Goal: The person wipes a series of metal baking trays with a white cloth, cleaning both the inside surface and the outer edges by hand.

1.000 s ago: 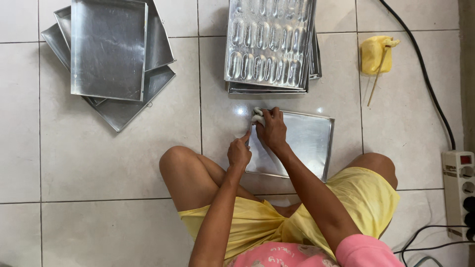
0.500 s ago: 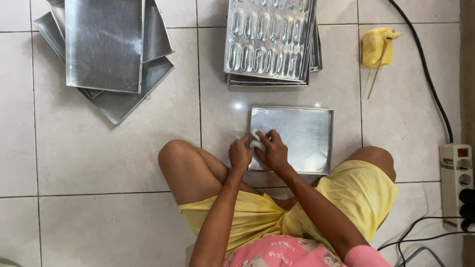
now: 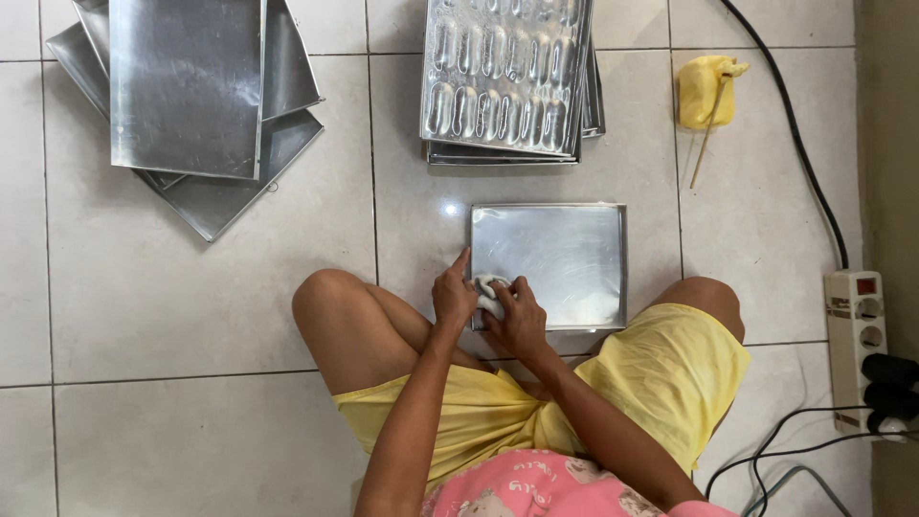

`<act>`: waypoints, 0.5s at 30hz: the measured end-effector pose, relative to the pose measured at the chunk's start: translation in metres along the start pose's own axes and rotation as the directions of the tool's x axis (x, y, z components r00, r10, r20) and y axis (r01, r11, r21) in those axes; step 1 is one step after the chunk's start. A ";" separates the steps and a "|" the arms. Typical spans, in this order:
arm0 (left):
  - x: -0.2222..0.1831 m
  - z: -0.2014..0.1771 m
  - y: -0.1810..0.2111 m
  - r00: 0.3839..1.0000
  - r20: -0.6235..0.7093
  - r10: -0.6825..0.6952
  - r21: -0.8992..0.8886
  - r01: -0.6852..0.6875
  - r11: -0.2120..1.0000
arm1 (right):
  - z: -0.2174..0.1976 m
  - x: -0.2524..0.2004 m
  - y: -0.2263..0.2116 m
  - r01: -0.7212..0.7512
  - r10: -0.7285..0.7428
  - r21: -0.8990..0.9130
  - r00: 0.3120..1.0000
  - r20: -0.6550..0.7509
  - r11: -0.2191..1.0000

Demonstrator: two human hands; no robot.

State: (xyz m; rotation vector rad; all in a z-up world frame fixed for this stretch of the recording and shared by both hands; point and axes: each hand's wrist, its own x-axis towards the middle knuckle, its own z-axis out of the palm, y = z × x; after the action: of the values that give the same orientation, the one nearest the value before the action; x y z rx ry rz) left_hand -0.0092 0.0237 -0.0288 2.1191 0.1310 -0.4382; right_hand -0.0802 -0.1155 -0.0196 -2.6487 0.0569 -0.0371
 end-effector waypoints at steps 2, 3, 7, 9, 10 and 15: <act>0.002 0.006 -0.007 1.000 0.027 -0.009 0.036 0.008 0.999 | -0.001 0.010 0.000 0.004 -0.004 0.017 1.000 -0.005 1.000; 0.004 0.007 -0.011 0.998 0.055 -0.021 0.075 0.017 0.997 | 0.000 0.016 -0.001 0.005 -0.005 0.038 1.000 -0.009 0.999; 0.004 0.011 -0.015 0.998 0.028 -0.049 0.047 0.047 0.998 | 0.012 0.077 -0.006 0.018 -0.005 0.104 0.992 -0.125 0.994; 0.005 0.020 -0.030 0.997 0.006 -0.077 0.059 0.076 0.995 | 0.014 0.109 -0.010 0.066 -0.058 0.031 0.978 -0.200 0.997; -0.003 0.022 -0.030 0.997 0.003 -0.080 0.060 0.080 0.995 | 0.014 0.111 -0.007 0.068 -0.060 0.034 0.979 -0.197 0.997; -0.005 0.024 -0.026 0.997 -0.040 -0.073 0.014 0.074 0.997 | -0.009 0.123 0.032 -0.054 0.064 0.055 0.978 -0.199 0.997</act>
State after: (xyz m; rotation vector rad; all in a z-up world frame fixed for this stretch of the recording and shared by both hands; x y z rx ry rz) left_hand -0.0271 0.0182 -0.0596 2.1434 0.2299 -0.4424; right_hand 0.0410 -0.1531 -0.0250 -2.5834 0.1994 -0.2826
